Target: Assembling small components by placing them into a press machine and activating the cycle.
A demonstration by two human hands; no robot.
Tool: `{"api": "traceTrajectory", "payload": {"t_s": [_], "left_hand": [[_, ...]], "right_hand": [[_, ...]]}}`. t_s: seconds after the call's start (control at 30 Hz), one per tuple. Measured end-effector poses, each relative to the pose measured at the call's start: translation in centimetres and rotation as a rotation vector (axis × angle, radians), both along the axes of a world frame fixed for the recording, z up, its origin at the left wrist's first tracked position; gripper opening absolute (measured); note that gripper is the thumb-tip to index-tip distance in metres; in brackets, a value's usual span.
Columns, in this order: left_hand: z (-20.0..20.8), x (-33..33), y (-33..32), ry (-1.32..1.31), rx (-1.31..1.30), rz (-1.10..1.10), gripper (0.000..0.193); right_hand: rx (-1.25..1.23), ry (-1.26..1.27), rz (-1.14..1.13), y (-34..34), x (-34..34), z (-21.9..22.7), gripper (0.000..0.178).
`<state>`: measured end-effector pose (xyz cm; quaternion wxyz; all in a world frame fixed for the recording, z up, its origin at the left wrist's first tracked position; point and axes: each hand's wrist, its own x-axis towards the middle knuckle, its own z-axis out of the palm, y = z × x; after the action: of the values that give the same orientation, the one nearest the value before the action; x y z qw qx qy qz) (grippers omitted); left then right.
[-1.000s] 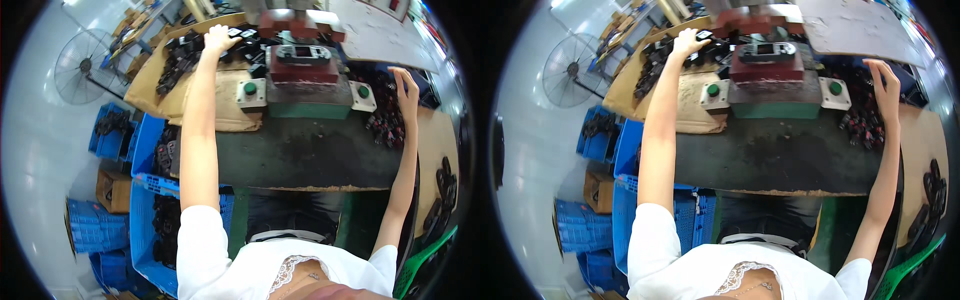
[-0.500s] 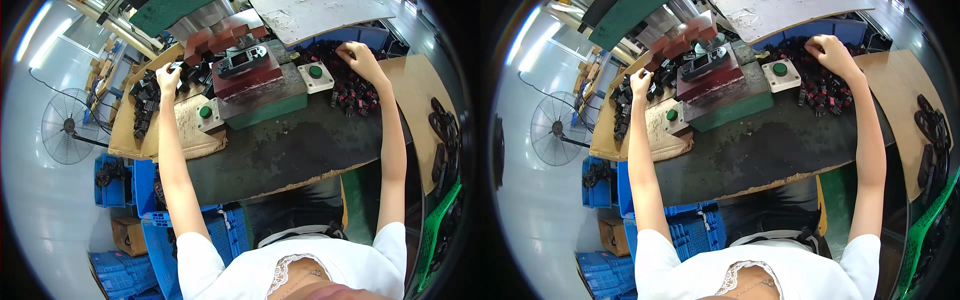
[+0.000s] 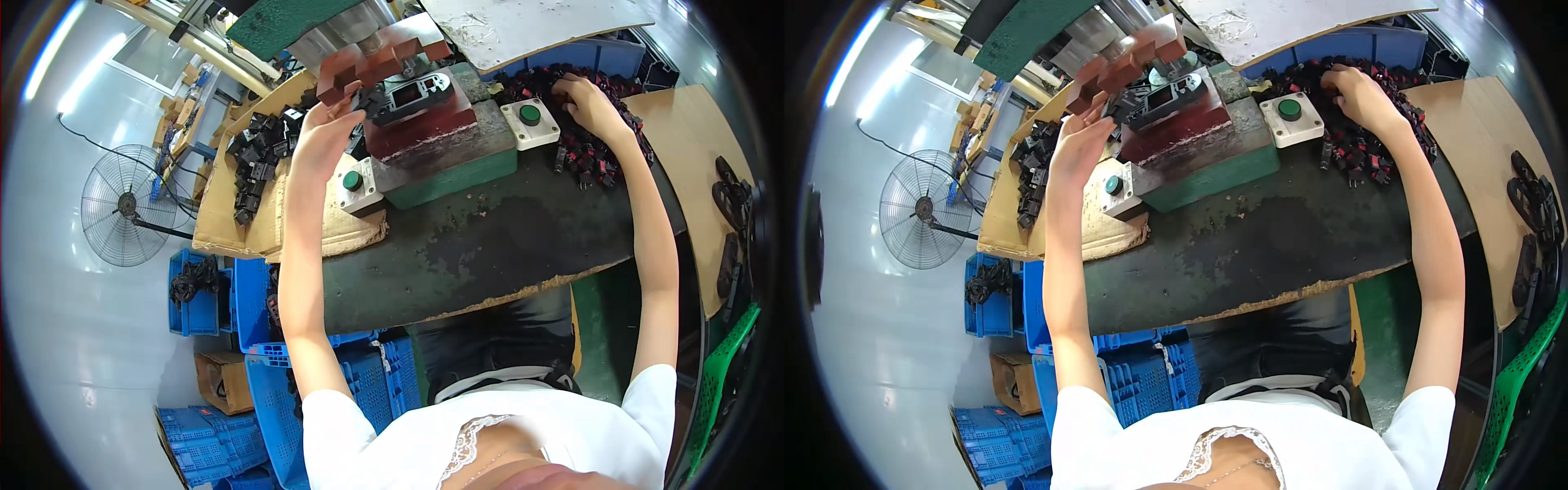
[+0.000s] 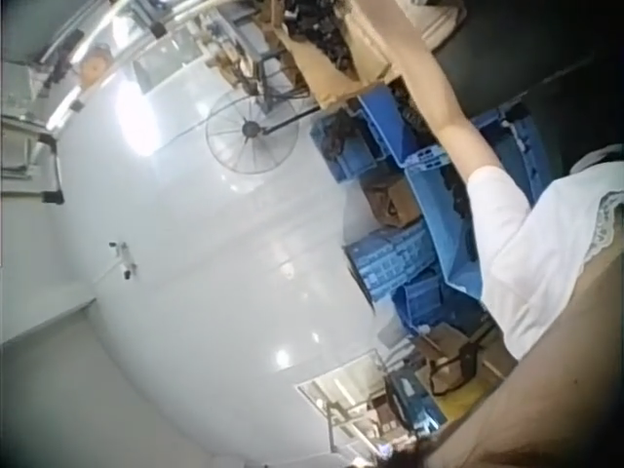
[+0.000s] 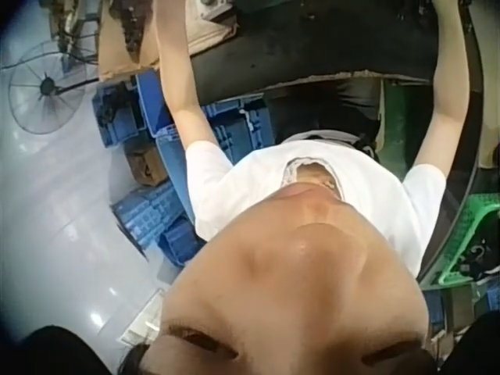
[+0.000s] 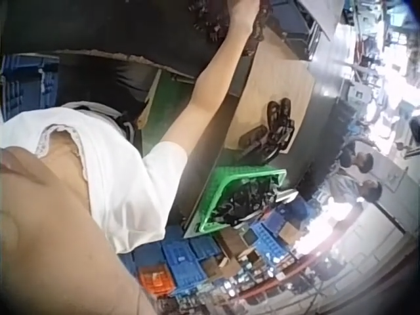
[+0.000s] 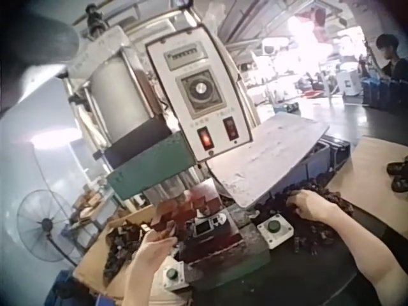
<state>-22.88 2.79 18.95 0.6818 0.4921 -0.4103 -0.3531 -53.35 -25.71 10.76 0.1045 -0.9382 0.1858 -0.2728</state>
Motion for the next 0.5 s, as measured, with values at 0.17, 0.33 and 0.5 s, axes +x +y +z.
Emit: {"api": "traceTrajectory", "payload": {"t_s": [0.17,0.33,0.5], "left_hand": [[0.4,-3.4,-2.2,-0.341,0.025,0.046,0.048],[-1.8,-1.1,-4.0,-0.429,0.141,0.191,0.056],[-2.3,0.1,-4.5,-0.641,0.172,0.253,0.056]], "right_hand": [[-0.035,-0.101,0.036,0.1,0.0,0.0,0.029],[0.161,-0.165,0.118,1.0,0.7,0.7,0.021],[0.165,-0.192,0.120,1.3,0.8,1.2,0.022]]}}
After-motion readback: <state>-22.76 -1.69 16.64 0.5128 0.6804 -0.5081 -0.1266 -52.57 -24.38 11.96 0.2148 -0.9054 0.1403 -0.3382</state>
